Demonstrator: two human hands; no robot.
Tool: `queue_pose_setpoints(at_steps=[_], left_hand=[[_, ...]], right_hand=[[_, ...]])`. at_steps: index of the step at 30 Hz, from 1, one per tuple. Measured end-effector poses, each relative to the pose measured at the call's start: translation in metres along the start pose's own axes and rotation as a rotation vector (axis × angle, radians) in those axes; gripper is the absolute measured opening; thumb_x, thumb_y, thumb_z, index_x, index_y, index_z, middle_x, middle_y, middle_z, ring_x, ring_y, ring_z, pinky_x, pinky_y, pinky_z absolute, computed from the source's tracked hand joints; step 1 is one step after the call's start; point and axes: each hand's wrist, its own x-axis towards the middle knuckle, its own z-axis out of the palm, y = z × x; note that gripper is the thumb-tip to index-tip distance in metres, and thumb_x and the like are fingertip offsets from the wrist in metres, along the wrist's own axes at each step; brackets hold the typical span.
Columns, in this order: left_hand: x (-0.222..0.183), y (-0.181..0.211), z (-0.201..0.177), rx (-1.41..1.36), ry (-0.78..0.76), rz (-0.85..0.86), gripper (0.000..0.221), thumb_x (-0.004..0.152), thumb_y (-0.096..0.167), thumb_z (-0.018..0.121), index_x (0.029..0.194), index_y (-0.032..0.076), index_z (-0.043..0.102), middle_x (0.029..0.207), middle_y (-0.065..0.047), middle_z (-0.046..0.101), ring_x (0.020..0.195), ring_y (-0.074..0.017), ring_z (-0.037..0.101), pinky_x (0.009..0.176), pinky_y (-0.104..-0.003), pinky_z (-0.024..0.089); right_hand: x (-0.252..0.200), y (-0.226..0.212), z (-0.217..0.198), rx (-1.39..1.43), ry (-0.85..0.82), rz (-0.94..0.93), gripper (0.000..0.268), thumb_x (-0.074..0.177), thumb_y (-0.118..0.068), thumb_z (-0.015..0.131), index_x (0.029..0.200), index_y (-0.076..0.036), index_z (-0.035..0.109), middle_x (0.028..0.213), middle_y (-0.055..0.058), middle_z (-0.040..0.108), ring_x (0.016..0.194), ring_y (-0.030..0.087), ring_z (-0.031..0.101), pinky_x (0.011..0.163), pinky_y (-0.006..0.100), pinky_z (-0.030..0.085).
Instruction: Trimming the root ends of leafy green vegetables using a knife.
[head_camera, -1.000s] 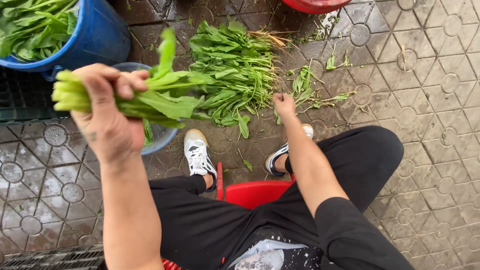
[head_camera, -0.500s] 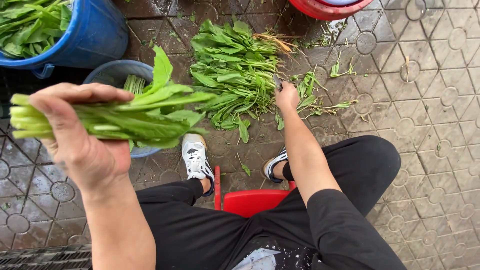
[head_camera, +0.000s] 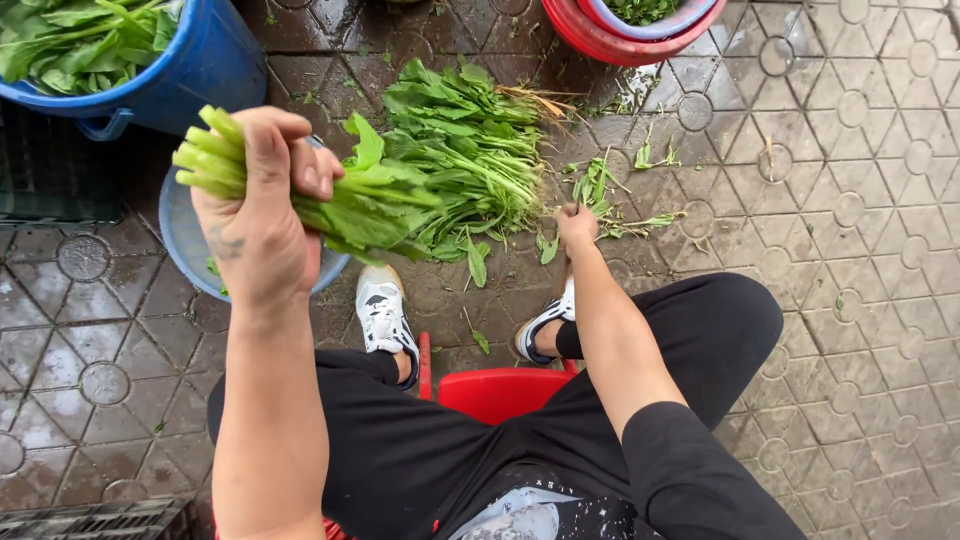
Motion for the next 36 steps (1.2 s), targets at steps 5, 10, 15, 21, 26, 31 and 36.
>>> queue_pose_setpoints(at_steps=[5,10,15,21,26,31,36], left_hand=[[-0.003,0.011,-0.009,0.024,0.034,-0.058,0.035,0.105,0.032,0.065,0.120,0.001,0.058,0.070,0.000,0.048,0.064,-0.0090,0.049,0.075,-0.027,0.051],[0.005,0.008,-0.017,0.140,0.076,-0.090,0.036,0.106,0.032,0.063,0.123,0.000,0.061,0.067,-0.001,0.049,0.062,-0.0083,0.047,0.074,-0.028,0.050],[0.015,0.013,-0.009,0.201,0.112,-0.137,0.032,0.108,0.032,0.060,0.108,0.002,0.070,0.080,-0.006,0.064,0.061,-0.0122,0.056,0.061,-0.021,0.048],[0.012,0.000,-0.011,0.233,-0.049,-0.053,0.018,0.105,0.019,0.070,0.116,0.005,0.071,0.079,0.001,0.060,0.061,-0.0073,0.054,0.057,-0.019,0.048],[0.007,-0.015,0.004,0.246,-0.086,0.169,0.014,0.100,0.000,0.071,0.109,-0.010,0.073,0.056,-0.006,0.057,0.049,-0.0094,0.053,0.054,-0.025,0.048],[0.009,-0.031,0.003,0.409,-0.171,0.135,0.017,0.101,0.014,0.075,0.092,-0.001,0.078,0.051,-0.003,0.058,0.046,-0.0099,0.054,0.051,-0.025,0.046],[0.010,-0.066,0.007,0.890,-0.261,0.015,0.018,0.091,0.027,0.075,0.104,0.016,0.081,0.078,-0.015,0.074,0.079,-0.0407,0.072,0.071,-0.049,0.055]], right_hand=[[0.006,-0.058,-0.008,-0.201,0.041,-0.251,0.026,0.103,-0.029,0.055,0.123,-0.022,0.071,0.125,0.004,0.068,0.110,0.027,0.065,0.095,0.044,0.052],[0.007,-0.097,0.016,-0.416,-0.070,-0.353,0.048,0.105,-0.020,0.047,0.153,-0.026,0.048,0.152,0.002,0.052,0.122,0.031,0.061,0.097,0.051,0.052],[-0.003,-0.108,0.011,-0.678,-0.037,-0.550,0.024,0.106,-0.029,0.061,0.104,-0.005,0.063,0.107,0.013,0.064,0.089,0.028,0.066,0.078,0.046,0.057],[-0.087,-0.142,-0.046,-0.442,0.016,-0.915,0.023,0.103,-0.031,0.067,0.097,-0.010,0.066,0.093,0.007,0.069,0.083,0.026,0.063,0.071,0.043,0.049],[-0.169,-0.160,-0.102,0.054,0.130,-1.395,0.010,0.095,-0.017,0.077,0.103,-0.011,0.076,0.086,0.015,0.070,0.081,0.037,0.069,0.073,0.044,0.054],[-0.217,-0.176,-0.134,0.293,0.078,-1.499,0.005,0.100,-0.014,0.076,0.104,-0.012,0.078,0.092,0.009,0.072,0.081,0.019,0.065,0.077,0.030,0.051],[-0.244,-0.181,-0.156,0.122,0.012,-1.592,0.007,0.099,-0.009,0.076,0.104,-0.011,0.080,0.096,0.011,0.073,0.090,0.029,0.070,0.085,0.039,0.053]])
